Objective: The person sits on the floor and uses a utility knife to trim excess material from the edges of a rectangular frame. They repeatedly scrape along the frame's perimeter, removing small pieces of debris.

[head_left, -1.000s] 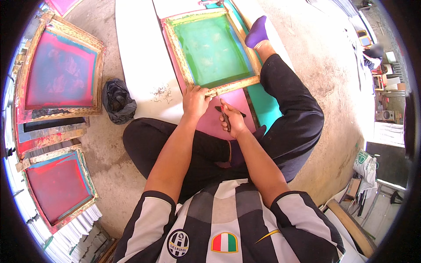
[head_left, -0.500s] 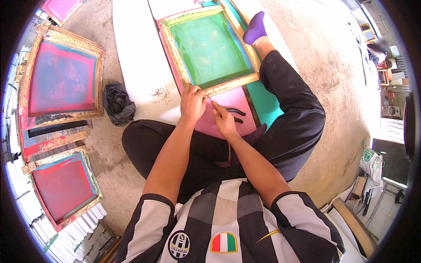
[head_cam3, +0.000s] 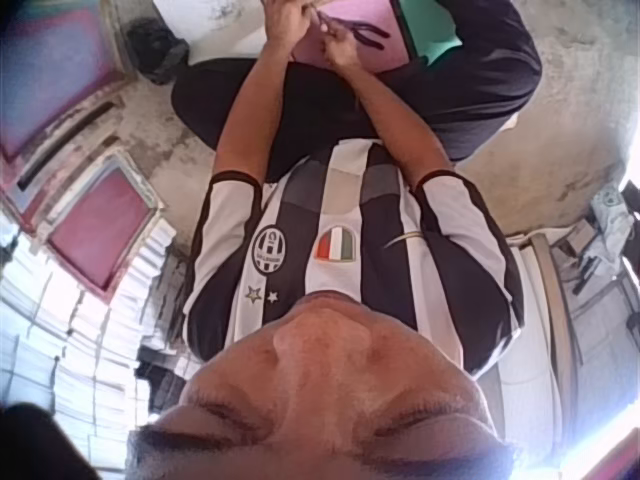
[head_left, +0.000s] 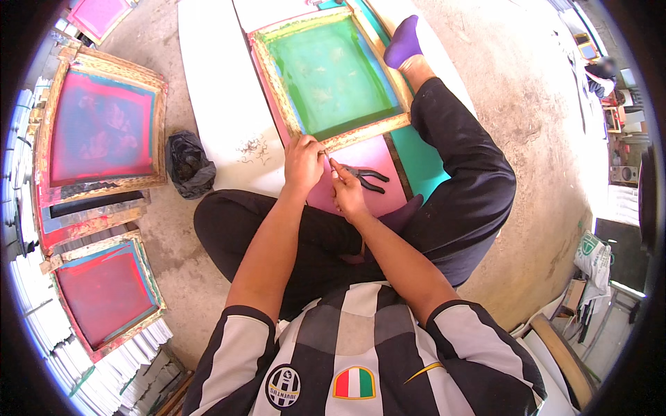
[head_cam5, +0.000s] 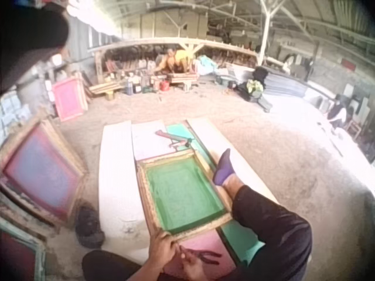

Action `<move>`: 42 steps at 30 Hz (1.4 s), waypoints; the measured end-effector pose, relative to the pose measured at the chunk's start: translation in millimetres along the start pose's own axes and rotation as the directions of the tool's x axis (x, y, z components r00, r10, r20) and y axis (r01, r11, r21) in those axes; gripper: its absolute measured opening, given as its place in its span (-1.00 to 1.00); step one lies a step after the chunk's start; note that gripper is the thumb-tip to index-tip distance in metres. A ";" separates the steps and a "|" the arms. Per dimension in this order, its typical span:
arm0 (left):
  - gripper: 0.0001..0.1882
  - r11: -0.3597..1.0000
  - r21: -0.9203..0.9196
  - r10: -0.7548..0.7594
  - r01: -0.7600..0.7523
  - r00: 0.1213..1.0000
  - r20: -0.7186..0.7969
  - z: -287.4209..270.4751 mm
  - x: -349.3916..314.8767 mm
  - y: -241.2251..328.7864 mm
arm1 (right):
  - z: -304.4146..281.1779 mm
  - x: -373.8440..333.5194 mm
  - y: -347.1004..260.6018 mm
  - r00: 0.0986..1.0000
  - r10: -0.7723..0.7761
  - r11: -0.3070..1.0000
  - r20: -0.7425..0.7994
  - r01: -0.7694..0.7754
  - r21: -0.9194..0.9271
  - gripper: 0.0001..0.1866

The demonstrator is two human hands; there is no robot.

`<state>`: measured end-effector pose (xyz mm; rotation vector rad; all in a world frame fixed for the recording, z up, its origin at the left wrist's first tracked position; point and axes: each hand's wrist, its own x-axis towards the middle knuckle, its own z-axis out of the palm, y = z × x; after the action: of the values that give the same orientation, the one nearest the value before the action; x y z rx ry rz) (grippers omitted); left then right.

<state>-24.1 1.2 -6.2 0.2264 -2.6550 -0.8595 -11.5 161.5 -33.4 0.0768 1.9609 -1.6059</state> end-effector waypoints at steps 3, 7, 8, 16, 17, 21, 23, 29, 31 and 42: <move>-0.82 1.000 -0.010 -0.007 0.007 1.000 -0.006 1.1 0.5 -0.4 | 2.2 8.3 13.8 0.990 -0.133 0.988 -0.041 0.129 -0.080 -0.53; -0.84 1.000 -0.015 -0.018 0.018 1.000 -0.013 3.5 0.4 -2.7 | 1.3 1.2 4.9 0.857 -0.501 0.792 -0.125 0.395 -0.465 -0.57; -0.84 1.000 -0.015 -0.019 0.019 1.000 -0.015 3.7 0.3 -3.3 | -0.8 -1.5 -0.6 0.880 -0.465 0.785 -0.101 0.356 -0.507 -0.56; -0.85 0.999 -0.047 -0.017 0.015 0.999 -0.035 1.5 2.2 -0.1 | -17.1 -16.4 -34.0 0.911 -0.412 0.502 0.031 0.255 -0.827 -0.52; -0.84 0.999 -0.050 -0.020 0.018 0.999 -0.034 0.9 2.3 1.1 | -18.9 -15.3 -32.0 0.906 -0.422 0.472 0.039 0.256 -0.844 -0.51; -0.84 0.998 -0.056 -0.011 0.007 0.998 -0.063 1.4 1.2 0.6 | -22.7 -16.4 -33.1 0.883 -0.461 0.333 0.084 0.261 -0.906 -0.45; -0.83 0.998 -0.062 -0.001 -0.003 0.997 -0.072 2.1 1.3 -0.8 | -24.8 -16.3 -32.0 0.860 -0.498 0.276 0.107 0.275 -0.921 -0.41; -0.82 0.998 -0.059 0.006 -0.010 0.998 -0.062 3.4 2.0 -1.9 | -31.0 -7.0 -14.8 0.790 -0.599 0.222 0.127 0.317 -0.922 -0.38; -0.81 0.998 -0.070 0.004 -0.008 0.999 -0.053 2.8 1.9 -2.0 | -31.1 -6.9 -15.2 0.788 -0.604 0.245 0.118 0.324 -0.914 -0.42; -0.78 0.986 0.162 0.038 -0.040 0.999 0.020 -7.2 3.3 19.8 | -41.3 -17.4 -38.4 0.889 -0.450 0.552 -0.086 0.201 -0.809 -0.56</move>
<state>-25.4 12.4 11.9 0.2066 -2.7377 -0.6363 -29.5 194.4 12.3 -0.4749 2.8953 -0.7787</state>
